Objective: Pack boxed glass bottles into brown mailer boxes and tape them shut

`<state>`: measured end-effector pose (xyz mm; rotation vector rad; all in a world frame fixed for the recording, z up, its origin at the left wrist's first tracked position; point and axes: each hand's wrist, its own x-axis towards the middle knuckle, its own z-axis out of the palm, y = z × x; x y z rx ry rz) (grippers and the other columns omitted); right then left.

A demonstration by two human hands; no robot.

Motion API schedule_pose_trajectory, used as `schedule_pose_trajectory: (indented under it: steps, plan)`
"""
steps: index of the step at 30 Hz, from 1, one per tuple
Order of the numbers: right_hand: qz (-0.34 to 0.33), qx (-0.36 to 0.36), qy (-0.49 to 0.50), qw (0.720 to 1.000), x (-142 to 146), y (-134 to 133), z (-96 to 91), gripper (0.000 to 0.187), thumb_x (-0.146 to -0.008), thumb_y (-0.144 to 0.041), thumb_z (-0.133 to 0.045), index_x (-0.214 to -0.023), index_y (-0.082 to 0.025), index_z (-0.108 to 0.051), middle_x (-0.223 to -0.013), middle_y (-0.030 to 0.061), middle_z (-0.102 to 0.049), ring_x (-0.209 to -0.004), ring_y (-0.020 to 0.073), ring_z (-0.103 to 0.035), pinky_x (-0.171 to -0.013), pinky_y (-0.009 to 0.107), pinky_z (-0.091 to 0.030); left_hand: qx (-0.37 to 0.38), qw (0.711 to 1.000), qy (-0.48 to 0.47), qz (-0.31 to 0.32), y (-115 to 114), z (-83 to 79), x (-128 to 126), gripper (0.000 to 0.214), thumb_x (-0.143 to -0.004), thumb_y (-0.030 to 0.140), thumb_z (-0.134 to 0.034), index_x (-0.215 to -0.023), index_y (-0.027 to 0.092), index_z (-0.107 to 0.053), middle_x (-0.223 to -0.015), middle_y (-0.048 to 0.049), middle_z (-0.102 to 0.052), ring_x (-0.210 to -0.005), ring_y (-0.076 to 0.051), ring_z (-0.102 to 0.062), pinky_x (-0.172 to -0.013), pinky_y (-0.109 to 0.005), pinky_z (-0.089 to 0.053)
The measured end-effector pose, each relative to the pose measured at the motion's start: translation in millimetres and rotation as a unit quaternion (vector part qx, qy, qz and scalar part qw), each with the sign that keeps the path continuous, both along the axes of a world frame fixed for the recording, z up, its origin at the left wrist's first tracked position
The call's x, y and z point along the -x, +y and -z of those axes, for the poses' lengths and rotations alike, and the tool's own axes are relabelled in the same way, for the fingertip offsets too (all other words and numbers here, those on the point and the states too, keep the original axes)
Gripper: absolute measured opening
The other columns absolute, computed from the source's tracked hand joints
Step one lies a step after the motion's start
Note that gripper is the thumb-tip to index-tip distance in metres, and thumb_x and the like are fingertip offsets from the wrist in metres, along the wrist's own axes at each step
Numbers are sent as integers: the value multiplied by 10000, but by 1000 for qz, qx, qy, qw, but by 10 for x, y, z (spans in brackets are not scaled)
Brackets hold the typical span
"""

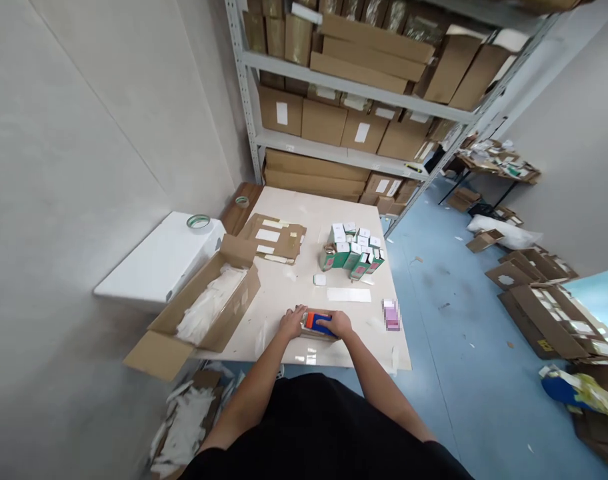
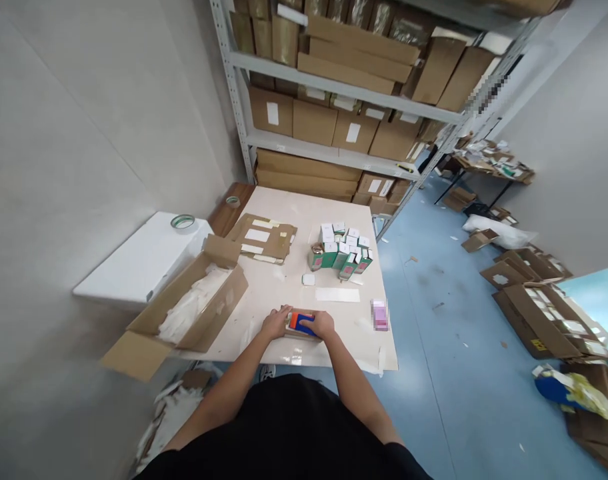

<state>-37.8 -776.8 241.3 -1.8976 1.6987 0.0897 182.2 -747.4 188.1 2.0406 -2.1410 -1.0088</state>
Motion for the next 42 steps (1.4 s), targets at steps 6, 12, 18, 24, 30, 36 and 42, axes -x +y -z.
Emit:
schedule_pose_trajectory:
  steps: [6, 12, 18, 24, 30, 36, 42]
  plan:
    - [-4, -36, 59, 998, -154, -63, -57, 553, -835, -699, -698, -1118, -235, -797, -1109, 113, -799, -1013, 266, -750, -771, 273, -516, -88, 996, 32, 0, -95, 78, -33, 1253, -562, 151, -887, -1631, 376, -273, -1752, -58, -191, -1405, -332, -541, -1083, -350, -482]
    - [14, -64, 92, 994, -127, -198, -261, 622, -795, -751, -710, -1025, -178, -784, -1104, 140, -786, -999, 270, -745, -733, 273, -512, -102, 990, 78, -57, -188, 245, -10, 1244, -513, 81, -920, -1591, 364, -366, -1743, -71, -216, -1433, -317, -523, -1085, -315, -473]
    - [-2, -53, 105, 993, 92, -221, -344, 571, -794, -713, -737, -992, -179, -774, -1084, 131, -782, -970, 258, -740, -696, 262, -494, -105, 987, 96, -78, -217, 349, 144, 1175, -532, 113, -934, -1559, 358, -418, -1742, -77, -215, -1448, -342, -500, -1091, -366, -480]
    - [21, -38, 146, 988, 742, -227, -329, 548, -816, -702, -714, -971, -180, -773, -1055, 144, -781, -990, 277, -733, -698, 273, -485, -108, 991, 65, -36, -235, 360, 179, 1181, -559, 189, -928, -1571, 381, -349, -1763, -69, -123, -1431, -327, -516, -1088, -364, -480]
    - [44, -27, 159, 986, 1434, -206, -374, 552, -792, -705, -743, -957, -179, -768, -1021, 148, -779, -939, 282, -731, -686, 284, -481, -106, 991, 62, -43, -224, 388, 173, 1189, -563, 164, -902, -1583, 360, -322, -1763, -87, -122, -1424, -317, -528, -1086, -355, -477]
    - [75, -27, 159, 984, 1653, -146, -385, 555, -803, -684, -738, -1035, -181, -767, -1059, 152, -768, -952, 285, -724, -693, 289, -486, -98, 994, 40, -23, -217, 388, 178, 1239, -541, 120, -886, -1595, 383, -291, -1766, -58, -118, -1414, -306, -538, -1072, -342, -487]
    - [66, -27, 146, 987, 1651, -116, -285, 505, -837, -647, -728, -1015, -175, -756, -1036, 149, -775, -954, 280, -727, -699, 287, -486, -115, 993, 32, -17, -184, 361, 169, 1241, -596, 119, -864, -1628, 351, -216, -1771, -77, -54, -1413, -290, -535, -1090, -342, -482]
